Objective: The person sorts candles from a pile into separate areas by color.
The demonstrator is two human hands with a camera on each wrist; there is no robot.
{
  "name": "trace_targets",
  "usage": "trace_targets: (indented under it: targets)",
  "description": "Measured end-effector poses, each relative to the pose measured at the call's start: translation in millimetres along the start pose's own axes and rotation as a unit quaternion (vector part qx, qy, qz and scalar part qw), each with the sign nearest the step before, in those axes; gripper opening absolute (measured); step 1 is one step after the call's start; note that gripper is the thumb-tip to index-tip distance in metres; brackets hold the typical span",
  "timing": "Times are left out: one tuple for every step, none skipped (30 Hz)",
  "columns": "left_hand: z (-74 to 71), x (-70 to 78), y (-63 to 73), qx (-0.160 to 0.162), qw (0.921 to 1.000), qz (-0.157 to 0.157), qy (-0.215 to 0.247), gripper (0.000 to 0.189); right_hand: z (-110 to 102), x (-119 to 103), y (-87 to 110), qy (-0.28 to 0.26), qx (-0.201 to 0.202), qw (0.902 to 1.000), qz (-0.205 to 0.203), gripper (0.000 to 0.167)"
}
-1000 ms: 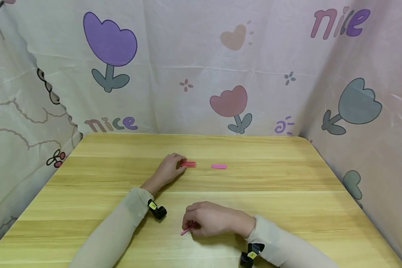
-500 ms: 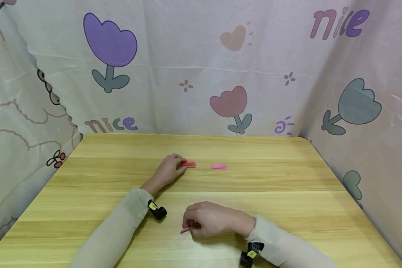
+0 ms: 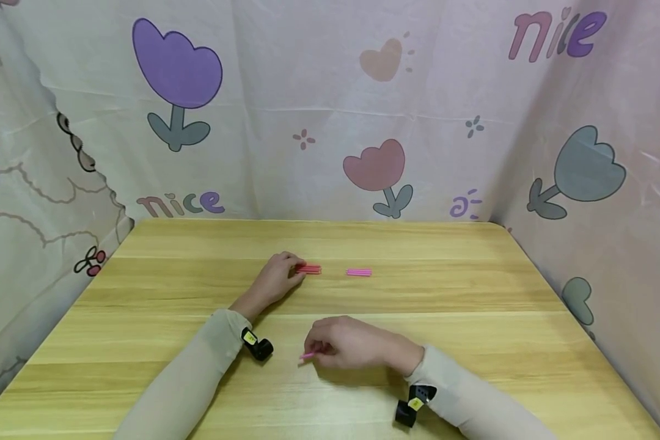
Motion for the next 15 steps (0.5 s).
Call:
trace_targets:
  targets:
    - [-0.2, 0.0, -0.3, 0.000, 1.0000, 0.000, -0.001, 0.029, -3, 1, 0.2, 0.000, 0.006, 1.0000, 0.004, 0.012]
    - [-0.4, 0.0, -0.8, 0.000, 1.0000, 0.001, -0.003, 0.029, -5, 3, 0.3, -0.001, 0.012, 0.9999, 0.008, 0.012]
    - [-0.6, 0.0, -1.2, 0.001, 1.0000, 0.001, -0.003, 0.029, -7, 4, 0.5, 0.000, 0.016, 0.9998, 0.013, 0.013]
    - [-0.8, 0.0, -1.5, 0.001, 1.0000, 0.001, -0.003, 0.030, -10, 5, 0.8, 0.001, 0.020, 0.9996, 0.018, 0.013]
    - [-0.9, 0.0, -1.8, 0.001, 1.0000, 0.001, -0.002, 0.030, -12, 5, 1.0, 0.003, 0.023, 0.9995, 0.022, 0.013]
    - [-1.1, 0.1, -1.7, 0.001, 1.0000, -0.001, 0.001, 0.030, -13, 6, 1.4, 0.002, 0.024, 0.9993, 0.027, 0.013]
    - [-1.1, 0.1, -1.7, 0.000, 1.0000, -0.001, 0.002, 0.030, -15, 7, 1.6, 0.000, 0.025, 0.9992, 0.030, 0.013]
    - [-1.1, 0.0, -1.6, -0.001, 1.0000, -0.001, 0.002, 0.030, -16, 7, 1.8, -0.003, 0.026, 0.9991, 0.032, 0.013]
    - [-1.0, -0.2, -1.4, -0.002, 1.0000, -0.002, 0.002, 0.030, -17, 8, 1.9, -0.006, 0.027, 0.9991, 0.032, 0.014]
    - [-0.8, -0.2, -1.2, -0.004, 1.0000, -0.003, 0.001, 0.031, -18, 8, 2.2, -0.009, 0.029, 0.9990, 0.033, 0.014]
    - [-0.6, -0.3, -0.9, -0.006, 1.0000, -0.003, 0.000, 0.031, -20, 9, 2.4, -0.010, 0.031, 0.9989, 0.033, 0.013]
    - [-0.3, -0.5, -0.6, -0.007, 1.0000, -0.003, 0.000, 0.031, -21, 10, 2.7, -0.012, 0.033, 0.9988, 0.033, 0.013]
    - [0.1, -0.6, -0.5, -0.008, 1.0000, -0.004, 0.000, 0.031, -22, 11, 2.9, -0.015, 0.035, 0.9987, 0.034, 0.013]
    - [0.3, -0.7, -0.4, -0.009, 0.9999, -0.006, 0.002, 0.031, -23, 12, 3.3, -0.016, 0.036, 0.9986, 0.036, 0.014]
    - [0.6, -0.7, -0.3, -0.010, 0.9999, -0.007, 0.004, 0.030, -24, 14, 3.8, -0.017, 0.037, 0.9984, 0.040, 0.014]
Point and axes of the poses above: each hand's wrist, its own y-axis away from the middle knuckle, its own z-axis out of the palm, x = y × z, the point moved 3 cm from there along -y, towards the middle knuckle, and after that the axes turned 4 degrees about z, right-handed, at the moved point
